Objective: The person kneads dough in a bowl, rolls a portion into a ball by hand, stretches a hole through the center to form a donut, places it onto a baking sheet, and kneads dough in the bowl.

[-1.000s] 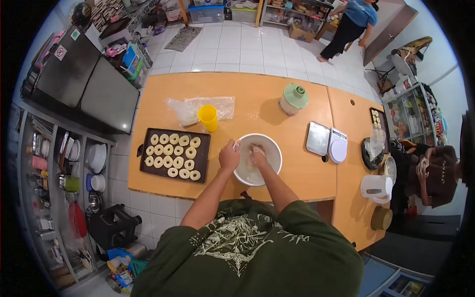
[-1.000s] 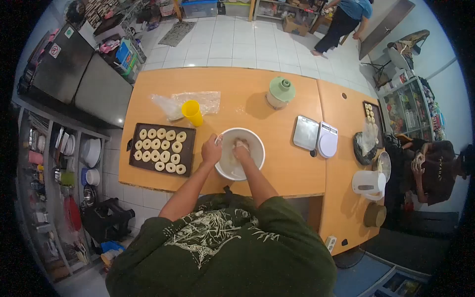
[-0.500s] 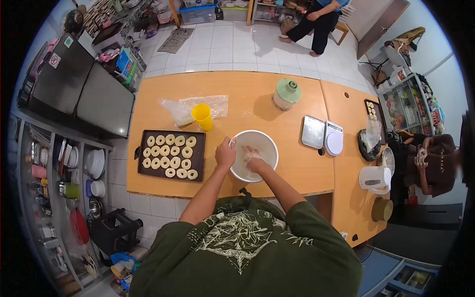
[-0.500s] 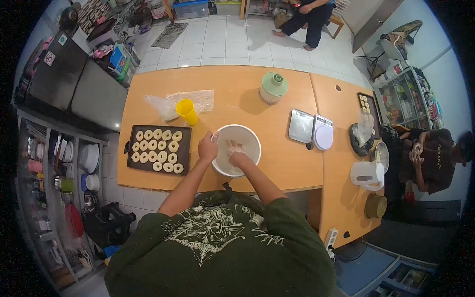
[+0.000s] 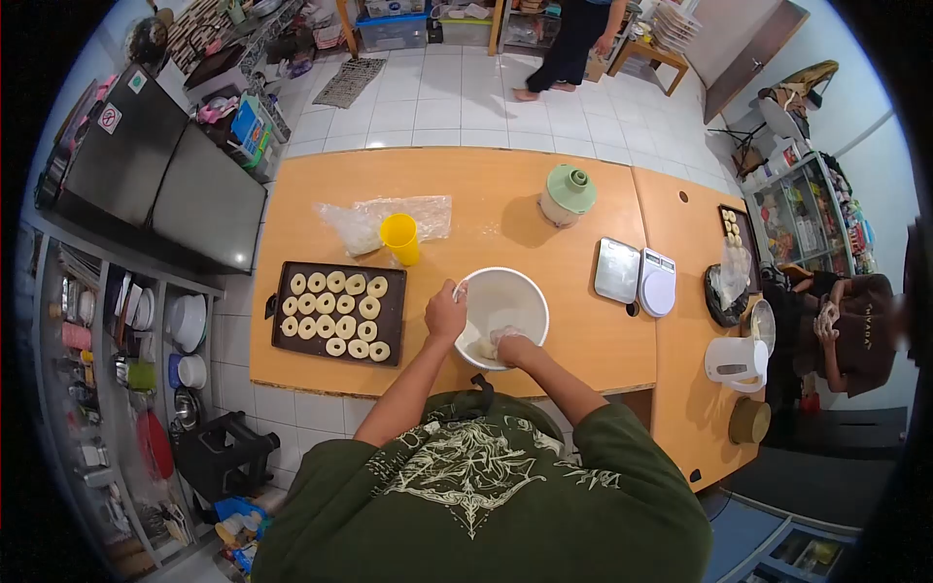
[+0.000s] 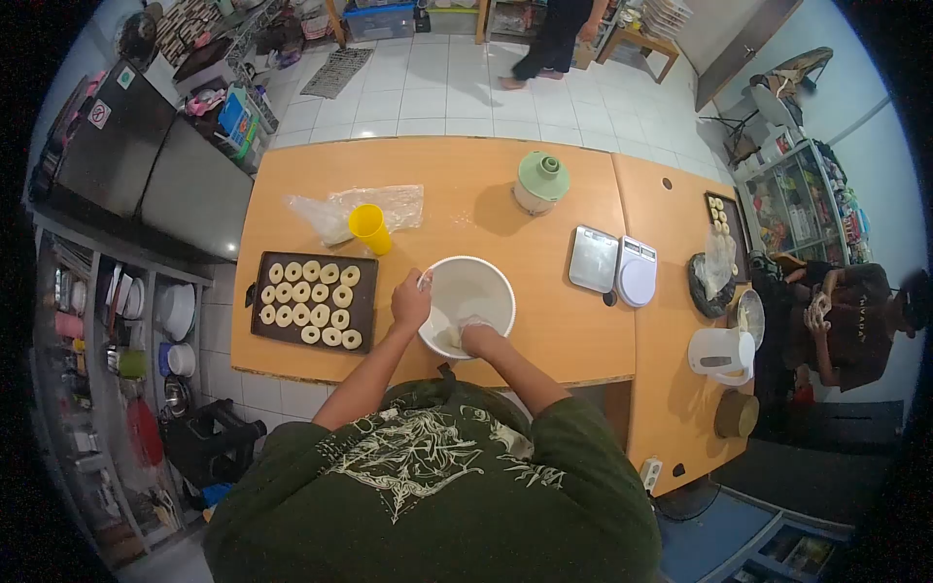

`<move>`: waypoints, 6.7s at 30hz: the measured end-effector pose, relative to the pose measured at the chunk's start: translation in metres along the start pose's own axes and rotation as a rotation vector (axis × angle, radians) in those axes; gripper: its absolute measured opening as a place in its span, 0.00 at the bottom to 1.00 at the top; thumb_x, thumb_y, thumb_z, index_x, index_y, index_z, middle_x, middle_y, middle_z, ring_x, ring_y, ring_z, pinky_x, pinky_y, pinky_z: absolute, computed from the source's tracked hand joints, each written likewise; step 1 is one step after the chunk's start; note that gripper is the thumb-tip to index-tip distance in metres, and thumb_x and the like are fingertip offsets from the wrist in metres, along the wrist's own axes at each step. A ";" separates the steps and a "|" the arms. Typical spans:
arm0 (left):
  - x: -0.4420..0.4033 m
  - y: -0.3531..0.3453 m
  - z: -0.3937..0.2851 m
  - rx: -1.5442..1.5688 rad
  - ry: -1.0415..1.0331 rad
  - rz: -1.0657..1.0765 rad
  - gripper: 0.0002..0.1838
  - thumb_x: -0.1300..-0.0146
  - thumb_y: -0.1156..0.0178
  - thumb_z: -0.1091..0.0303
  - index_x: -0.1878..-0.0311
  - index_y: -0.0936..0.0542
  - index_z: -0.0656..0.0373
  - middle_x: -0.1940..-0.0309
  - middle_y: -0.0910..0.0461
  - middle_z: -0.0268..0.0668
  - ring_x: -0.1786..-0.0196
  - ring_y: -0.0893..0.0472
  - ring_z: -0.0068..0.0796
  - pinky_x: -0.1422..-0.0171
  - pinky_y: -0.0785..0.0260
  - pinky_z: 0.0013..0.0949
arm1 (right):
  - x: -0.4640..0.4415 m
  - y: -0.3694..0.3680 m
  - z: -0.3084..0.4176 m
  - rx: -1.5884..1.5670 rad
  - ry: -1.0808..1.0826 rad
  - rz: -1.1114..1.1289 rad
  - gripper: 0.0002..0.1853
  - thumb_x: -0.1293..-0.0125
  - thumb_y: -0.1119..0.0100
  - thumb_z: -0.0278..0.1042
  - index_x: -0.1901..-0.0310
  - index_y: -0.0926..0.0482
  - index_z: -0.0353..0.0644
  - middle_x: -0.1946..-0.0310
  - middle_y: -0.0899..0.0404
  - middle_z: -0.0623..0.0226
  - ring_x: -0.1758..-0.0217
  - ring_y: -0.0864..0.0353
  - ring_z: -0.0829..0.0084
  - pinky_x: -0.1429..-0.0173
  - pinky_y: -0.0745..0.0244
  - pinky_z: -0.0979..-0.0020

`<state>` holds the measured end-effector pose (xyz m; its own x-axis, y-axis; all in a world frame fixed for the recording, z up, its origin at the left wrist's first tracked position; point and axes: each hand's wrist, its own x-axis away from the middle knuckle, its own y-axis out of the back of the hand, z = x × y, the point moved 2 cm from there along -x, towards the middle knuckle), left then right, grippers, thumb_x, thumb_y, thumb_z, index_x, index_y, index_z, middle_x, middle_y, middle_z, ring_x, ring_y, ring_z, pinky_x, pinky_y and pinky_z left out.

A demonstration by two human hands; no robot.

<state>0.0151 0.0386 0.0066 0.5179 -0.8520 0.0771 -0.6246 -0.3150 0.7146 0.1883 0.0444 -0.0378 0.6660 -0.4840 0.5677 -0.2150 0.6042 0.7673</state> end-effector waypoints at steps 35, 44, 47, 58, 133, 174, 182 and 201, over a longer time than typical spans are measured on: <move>-0.006 -0.001 0.000 0.010 0.129 0.066 0.22 0.31 0.49 0.46 0.63 0.24 0.58 0.68 0.19 0.53 0.61 0.20 0.59 0.58 0.30 0.56 | -0.017 0.011 0.000 -0.235 -0.219 -0.054 0.25 0.36 0.50 0.35 0.38 0.37 0.38 0.43 0.28 0.38 0.44 0.24 0.40 0.40 0.29 0.50; -0.006 -0.003 0.004 0.035 0.031 0.034 0.22 0.31 0.49 0.47 0.67 0.26 0.59 0.72 0.21 0.55 0.64 0.21 0.63 0.61 0.32 0.57 | -0.055 0.014 -0.010 -0.227 -0.304 -0.183 0.27 0.33 0.53 0.38 0.35 0.41 0.37 0.52 0.20 0.44 0.52 0.17 0.49 0.47 0.25 0.51; -0.007 -0.003 0.002 0.026 0.018 0.023 0.22 0.30 0.50 0.48 0.67 0.26 0.60 0.73 0.21 0.55 0.64 0.21 0.63 0.61 0.32 0.57 | -0.070 0.011 -0.015 -0.383 -0.436 -0.479 0.25 0.29 0.56 0.44 0.36 0.39 0.38 0.52 0.20 0.45 0.54 0.17 0.48 0.48 0.25 0.50; -0.005 -0.002 0.001 0.079 0.076 0.006 0.24 0.32 0.48 0.45 0.68 0.26 0.60 0.73 0.21 0.52 0.65 0.22 0.60 0.62 0.33 0.56 | -0.093 -0.007 -0.025 -0.335 -0.422 -0.502 0.33 0.34 0.47 0.47 0.33 0.44 0.43 0.41 0.35 0.36 0.40 0.28 0.43 0.40 0.30 0.48; 0.029 -0.004 -0.043 0.832 0.210 0.641 0.26 0.24 0.63 0.48 0.45 0.22 0.55 0.62 0.17 0.37 0.59 0.17 0.33 0.56 0.24 0.36 | 0.034 0.083 0.017 -0.226 -0.017 -1.355 0.16 0.22 0.63 0.40 0.49 0.28 0.38 0.63 0.26 0.60 0.63 0.26 0.67 0.54 0.29 0.66; 0.025 0.040 -0.089 1.386 0.404 0.620 0.13 0.25 0.53 0.55 0.55 0.25 0.54 0.68 0.21 0.32 0.64 0.19 0.24 0.62 0.25 0.31 | 0.067 0.108 0.016 -1.816 -0.128 -0.808 0.25 0.24 0.60 0.53 0.51 0.23 0.38 0.61 0.19 0.64 0.56 0.20 0.71 0.49 0.24 0.65; 0.026 0.002 -0.076 1.396 0.281 0.587 0.16 0.24 0.55 0.57 0.45 0.27 0.56 0.53 0.22 0.35 0.49 0.21 0.25 0.41 0.29 0.32 | 0.047 0.100 0.041 -2.252 0.123 -0.622 0.28 0.23 0.67 0.57 0.44 0.29 0.39 0.48 0.22 0.62 0.46 0.22 0.69 0.38 0.29 0.65; 0.037 -0.017 -0.046 1.097 0.214 0.157 0.30 0.23 0.63 0.47 0.56 0.21 0.66 0.62 0.21 0.38 0.57 0.24 0.26 0.47 0.30 0.31 | 0.068 0.117 0.066 -0.929 -0.227 -0.917 0.19 0.28 0.52 0.47 0.50 0.30 0.37 0.63 0.20 0.45 0.56 0.21 0.45 0.49 0.29 0.54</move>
<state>0.0718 0.0312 0.0290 0.4118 -0.8585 0.3055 -0.8130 -0.4976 -0.3025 0.1611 0.0400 0.1106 0.1531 -0.9862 0.0632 0.8723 0.1649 0.4602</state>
